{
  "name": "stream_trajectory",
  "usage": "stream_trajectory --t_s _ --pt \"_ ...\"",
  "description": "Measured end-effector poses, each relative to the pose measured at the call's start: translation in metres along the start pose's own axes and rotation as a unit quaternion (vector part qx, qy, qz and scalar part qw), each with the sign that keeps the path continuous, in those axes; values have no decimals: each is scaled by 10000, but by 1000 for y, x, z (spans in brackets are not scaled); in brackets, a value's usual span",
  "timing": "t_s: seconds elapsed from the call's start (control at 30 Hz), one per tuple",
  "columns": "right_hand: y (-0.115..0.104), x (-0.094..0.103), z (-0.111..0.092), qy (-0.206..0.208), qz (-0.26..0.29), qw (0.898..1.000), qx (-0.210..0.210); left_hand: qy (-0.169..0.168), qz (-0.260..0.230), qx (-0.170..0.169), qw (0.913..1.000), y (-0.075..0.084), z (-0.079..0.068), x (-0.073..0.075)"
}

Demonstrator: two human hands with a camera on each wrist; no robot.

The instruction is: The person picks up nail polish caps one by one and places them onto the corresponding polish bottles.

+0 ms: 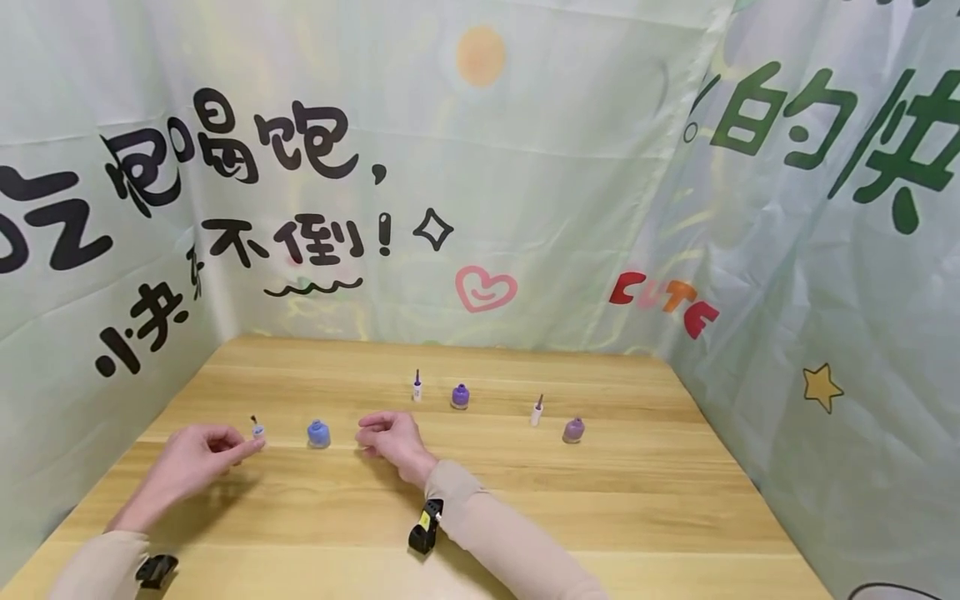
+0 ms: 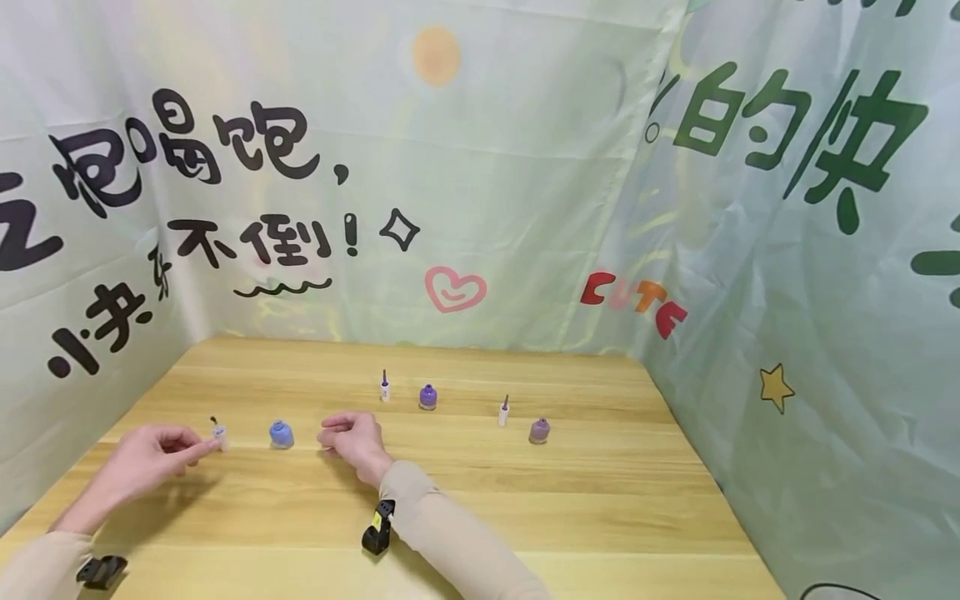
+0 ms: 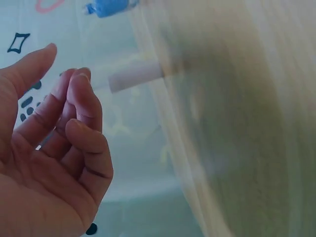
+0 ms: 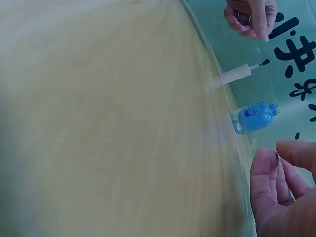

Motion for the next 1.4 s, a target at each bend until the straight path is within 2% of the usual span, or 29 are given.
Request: stream_trajectory --t_s 0.27,0.4,0.5,0.6,0.77,0.93,1.1,1.27,1.4 --pt "-2 -21 11 -269 121 9996 10 -210 -78 -95 9997 -19 16 -4" --pt "0 -31 14 -379 21 9993 -72 -325 -245 -63 9991 -24 24 -8" --pt "0 -37 16 -415 -8 9991 -54 -440 -555 -60 9975 -26 28 -10" --pt "0 -43 17 -415 -20 9991 -3 -692 -1056 -63 9920 -28 31 -14" --pt "1 -49 17 -388 -12 9992 0 -1219 -1789 98 9762 -36 35 -20" --pt "1 -54 19 -458 49 9989 73 -1593 -1874 191 9691 -38 41 -27" --pt "3 -56 20 -452 126 9989 34 -1851 -1765 284 9663 -38 45 -33" --pt "4 -57 20 -300 89 9995 -29 -2023 -1729 333 9634 -37 47 -37" --pt "3 -58 20 -185 -22 9998 -41 -2023 -1762 398 9625 -37 51 -39"
Point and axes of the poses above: each hand's wrist, its own z-axis towards the middle knuckle, its own x-axis out of the back of the hand, y = z × x, the point moved 9 cm from there along z, towards the middle knuckle, and after that the axes turned 8 degrees about x, right-handed, at the moved point
